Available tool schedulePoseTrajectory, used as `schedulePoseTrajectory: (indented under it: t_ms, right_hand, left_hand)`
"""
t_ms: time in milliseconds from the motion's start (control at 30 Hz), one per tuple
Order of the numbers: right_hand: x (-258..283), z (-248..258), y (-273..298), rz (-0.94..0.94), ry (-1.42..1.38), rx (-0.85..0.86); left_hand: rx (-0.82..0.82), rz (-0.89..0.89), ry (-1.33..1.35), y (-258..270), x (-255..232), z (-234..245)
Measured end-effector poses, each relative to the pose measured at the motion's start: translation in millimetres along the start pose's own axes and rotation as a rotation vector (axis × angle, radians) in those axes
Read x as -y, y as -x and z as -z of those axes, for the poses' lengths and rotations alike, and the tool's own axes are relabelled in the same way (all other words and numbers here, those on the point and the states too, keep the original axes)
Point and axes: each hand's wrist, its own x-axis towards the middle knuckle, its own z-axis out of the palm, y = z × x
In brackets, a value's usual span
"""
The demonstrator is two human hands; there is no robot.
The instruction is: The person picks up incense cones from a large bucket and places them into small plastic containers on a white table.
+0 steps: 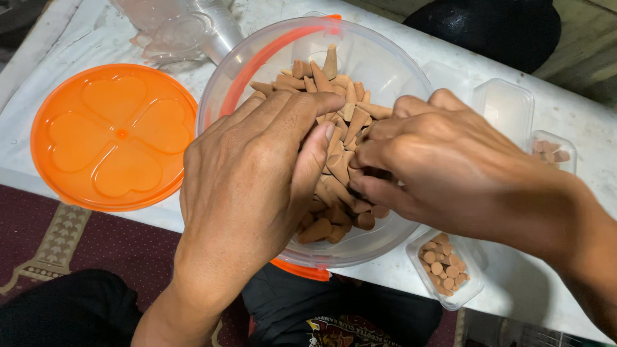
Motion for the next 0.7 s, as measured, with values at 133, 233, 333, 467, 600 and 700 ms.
schedulePoseTrajectory:
  t_ms: [133,233,333,467,600,700]
  right_hand:
    - [4,7,-8,-0.120,-0.083,0.093]
    - [-4,8,-3,0.034,-0.119,-0.143]
    - [6,16,0,-0.162,0.012,0.054]
    - [15,22,-8,-0.137,0.215,0.351]
    - [16,26,-18,-0.046,0.150,0.451]
    - [4,27,-21,-0.066,-0.055,0.334]
  left_hand:
    - [0.001,-0.010,0.021,0,-1,2]
    - [-0.020,-0.023,0.009,1,-1,1]
    - [-0.037,-0.005,0.007,1,-1,1]
    - [-0.025,0.006,0.002,1,-1,0]
    - [-0.037,-0.012,0.027,1,0,1]
    - [-0.029,-0.014,0.033,1,0,2]
